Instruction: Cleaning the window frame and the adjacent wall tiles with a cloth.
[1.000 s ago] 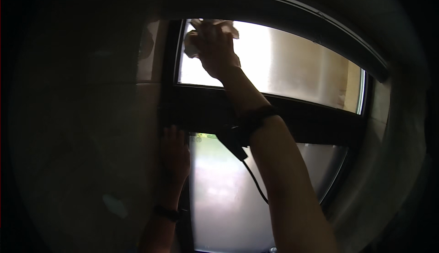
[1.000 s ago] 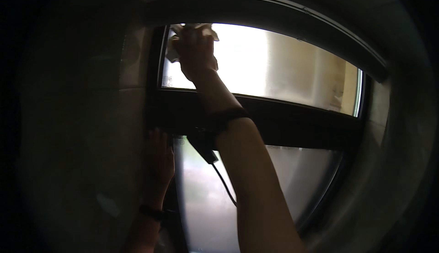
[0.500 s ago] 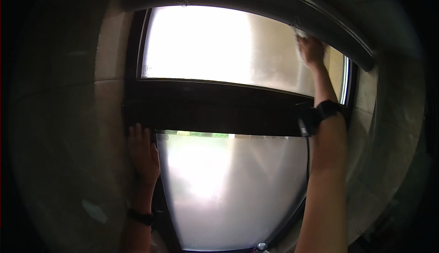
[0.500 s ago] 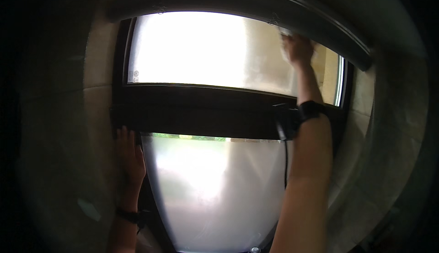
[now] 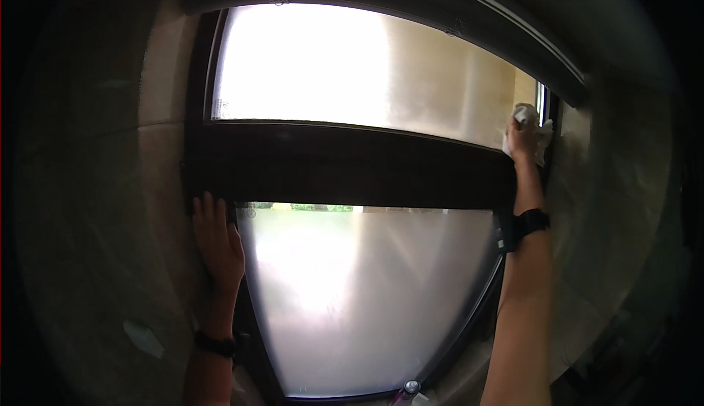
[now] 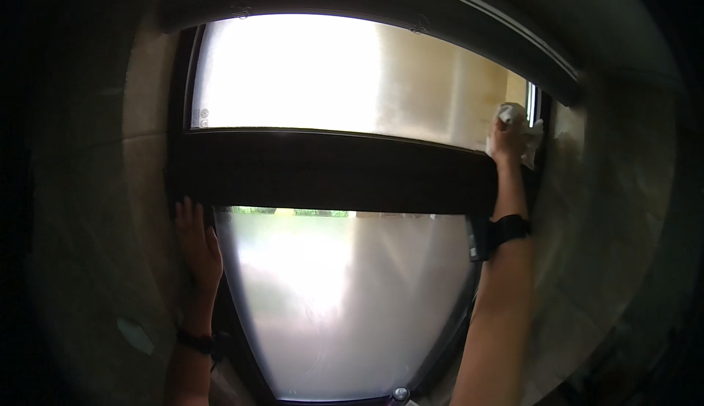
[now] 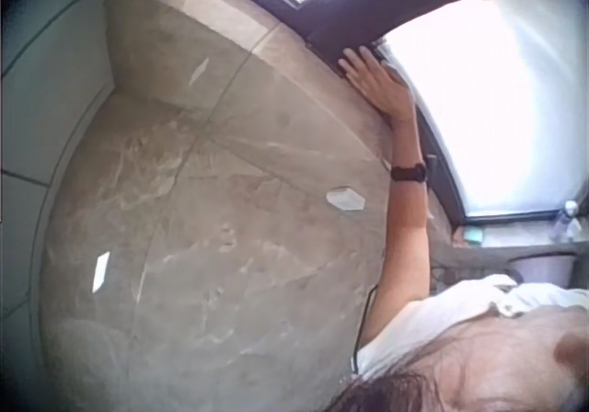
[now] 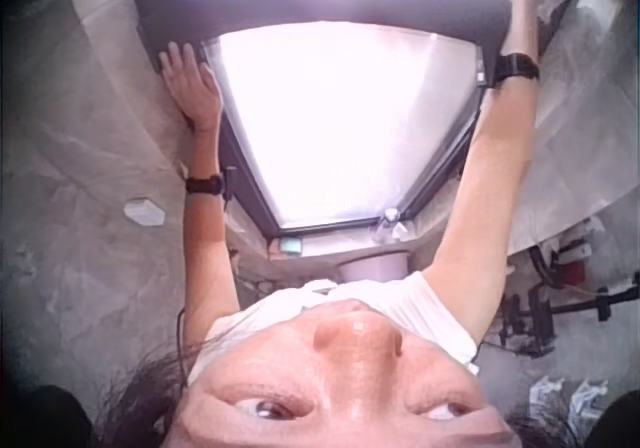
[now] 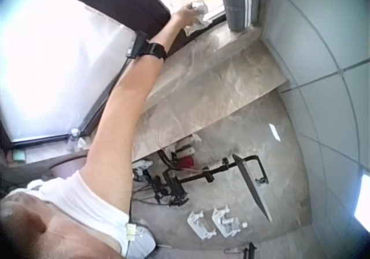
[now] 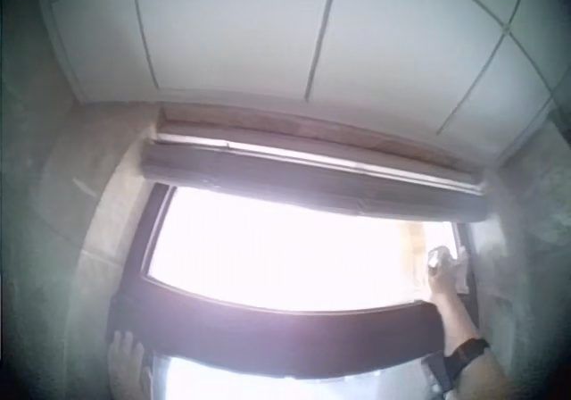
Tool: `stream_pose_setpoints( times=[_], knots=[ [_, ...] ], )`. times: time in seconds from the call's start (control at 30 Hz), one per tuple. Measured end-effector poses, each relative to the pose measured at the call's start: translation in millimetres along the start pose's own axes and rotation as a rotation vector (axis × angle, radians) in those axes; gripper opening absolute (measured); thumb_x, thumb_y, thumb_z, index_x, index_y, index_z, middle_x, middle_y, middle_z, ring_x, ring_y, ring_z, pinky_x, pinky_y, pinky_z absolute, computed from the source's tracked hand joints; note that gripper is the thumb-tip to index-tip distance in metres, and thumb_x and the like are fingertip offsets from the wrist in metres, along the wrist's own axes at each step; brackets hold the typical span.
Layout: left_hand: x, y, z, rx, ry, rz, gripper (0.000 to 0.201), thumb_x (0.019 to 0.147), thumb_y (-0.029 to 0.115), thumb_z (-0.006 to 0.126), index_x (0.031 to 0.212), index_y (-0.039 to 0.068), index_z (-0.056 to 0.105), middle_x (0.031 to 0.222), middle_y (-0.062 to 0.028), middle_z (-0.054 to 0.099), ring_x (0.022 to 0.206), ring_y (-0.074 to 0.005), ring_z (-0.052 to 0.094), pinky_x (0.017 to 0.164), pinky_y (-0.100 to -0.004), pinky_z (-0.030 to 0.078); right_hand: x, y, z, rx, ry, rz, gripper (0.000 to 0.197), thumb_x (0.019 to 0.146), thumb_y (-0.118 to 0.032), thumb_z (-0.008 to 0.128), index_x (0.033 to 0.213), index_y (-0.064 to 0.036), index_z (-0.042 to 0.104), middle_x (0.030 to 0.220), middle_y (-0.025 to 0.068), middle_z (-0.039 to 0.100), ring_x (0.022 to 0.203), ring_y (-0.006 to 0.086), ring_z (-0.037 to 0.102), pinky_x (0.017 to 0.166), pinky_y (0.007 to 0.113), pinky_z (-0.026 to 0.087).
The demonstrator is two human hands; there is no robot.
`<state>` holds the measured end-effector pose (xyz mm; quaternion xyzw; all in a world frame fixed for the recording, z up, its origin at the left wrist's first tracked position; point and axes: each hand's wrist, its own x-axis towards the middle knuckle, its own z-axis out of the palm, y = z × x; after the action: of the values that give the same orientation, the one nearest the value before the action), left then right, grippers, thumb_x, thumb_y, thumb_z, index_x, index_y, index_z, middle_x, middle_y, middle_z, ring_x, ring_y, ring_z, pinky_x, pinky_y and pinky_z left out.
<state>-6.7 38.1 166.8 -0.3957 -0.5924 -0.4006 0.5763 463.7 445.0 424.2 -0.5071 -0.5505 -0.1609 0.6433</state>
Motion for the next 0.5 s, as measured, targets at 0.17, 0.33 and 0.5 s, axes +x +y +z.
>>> stream_pose_setpoints(
  times=[0.17,0.33,0.5],
  knots=[
    [-0.8,-2.5,-1.7,0.027,0.006,0.000,0.045,0.099,0.016,0.039,0.138,-0.005,0.045,0.150,-0.0263,0.036,0.141,-0.0462,0.029,0.113,-0.0564,0.027,-81.6,-85.4,-7.0,-0.039,0.049,-0.245,0.088,0.089,-0.054,0.058,0.153,-0.0074,0.019,0.143,0.0376,0.033,0.131,0.0548,0.036,0.109,0.059,0.032],
    [1.1,-7.5,-10.0,0.051,-0.043,-0.013,0.045,0.097,0.016,0.042,0.136,-0.006,0.046,0.149,-0.0272,0.036,0.141,-0.0459,0.029,0.114,-0.0560,0.026,-140.9,-171.5,-30.0,0.127,0.168,-0.531,0.064,0.087,-0.020,0.067,0.143,-0.0099,0.039,0.132,0.0344,0.043,0.121,0.0499,0.048,0.099,0.054,0.045],
    [6.4,-1.2,-17.2,0.102,-0.091,-0.020,0.046,0.096,0.017,0.044,0.136,-0.006,0.046,0.149,-0.0266,0.036,0.141,-0.0455,0.028,0.114,-0.0555,0.025,-155.9,-209.8,-89.2,0.500,-0.198,-0.536,0.050,0.090,-0.018,0.060,0.137,-0.0084,0.046,0.129,0.0280,0.051,0.116,0.0391,0.057,0.093,0.046,0.049]
  ],
)
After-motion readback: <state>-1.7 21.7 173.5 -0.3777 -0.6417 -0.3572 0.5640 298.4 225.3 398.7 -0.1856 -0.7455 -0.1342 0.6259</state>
